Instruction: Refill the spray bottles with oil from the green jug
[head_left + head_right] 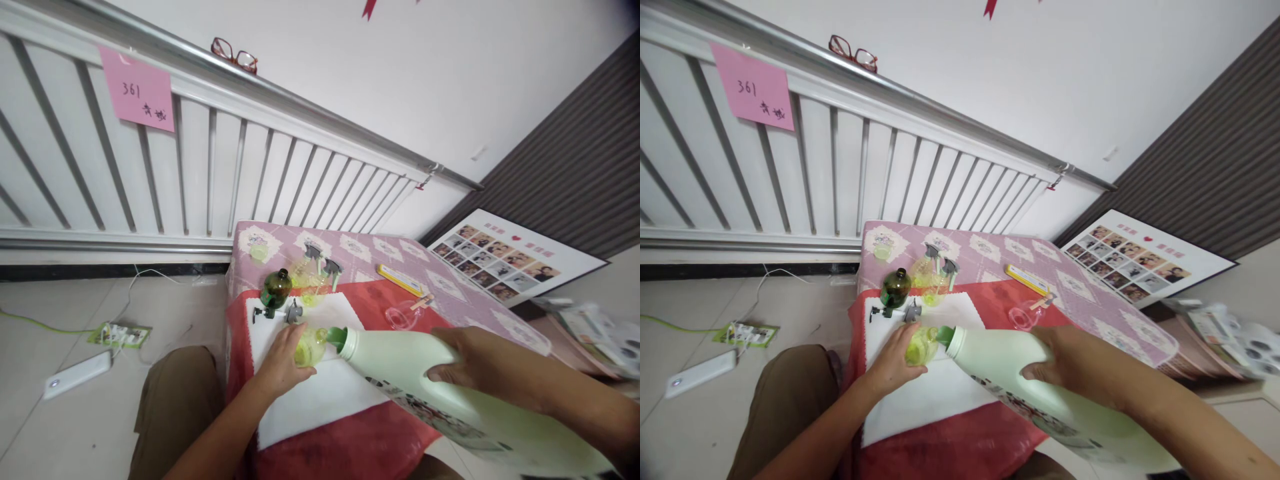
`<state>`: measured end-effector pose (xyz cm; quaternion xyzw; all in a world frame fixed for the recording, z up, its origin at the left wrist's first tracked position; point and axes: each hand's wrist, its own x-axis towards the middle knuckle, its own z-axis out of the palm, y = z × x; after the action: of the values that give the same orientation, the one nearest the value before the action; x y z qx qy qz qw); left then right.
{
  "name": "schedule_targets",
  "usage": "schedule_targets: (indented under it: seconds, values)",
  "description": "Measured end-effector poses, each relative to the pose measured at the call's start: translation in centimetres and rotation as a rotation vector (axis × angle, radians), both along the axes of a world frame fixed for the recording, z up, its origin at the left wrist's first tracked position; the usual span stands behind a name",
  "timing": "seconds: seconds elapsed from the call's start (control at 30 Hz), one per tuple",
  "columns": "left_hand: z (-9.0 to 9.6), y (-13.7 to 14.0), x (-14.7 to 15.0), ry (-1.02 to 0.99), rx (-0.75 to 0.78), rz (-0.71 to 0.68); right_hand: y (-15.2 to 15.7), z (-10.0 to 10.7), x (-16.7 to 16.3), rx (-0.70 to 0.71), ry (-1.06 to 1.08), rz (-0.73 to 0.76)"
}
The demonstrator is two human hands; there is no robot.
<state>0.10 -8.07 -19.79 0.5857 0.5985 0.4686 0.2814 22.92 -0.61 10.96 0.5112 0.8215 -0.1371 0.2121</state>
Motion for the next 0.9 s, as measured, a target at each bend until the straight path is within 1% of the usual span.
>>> schedule_targets:
  seconds: [0.2, 0.37, 0.7, 0.9]
  values:
    - [0.15, -0.03, 0.01, 0.000, 0.007, 0.006, 0.01, -0.06, 0.15, -0.007, -0.006, -0.008]
    - [0.42, -0.09, -0.07, 0.010, -0.017, -0.002, 0.03, -0.12, 0.25, -0.007, 0.005, -0.003]
    - [-0.03, 0.03, -0.06, 0.005, 0.016, 0.000, 0.03, -0.14, 0.18, 0.002, -0.003, -0.004]
    - [0.00, 0.02, -0.07, 0.004, 0.005, -0.003, 0.07, -0.12, 0.18, -0.008, 0.016, 0.006]
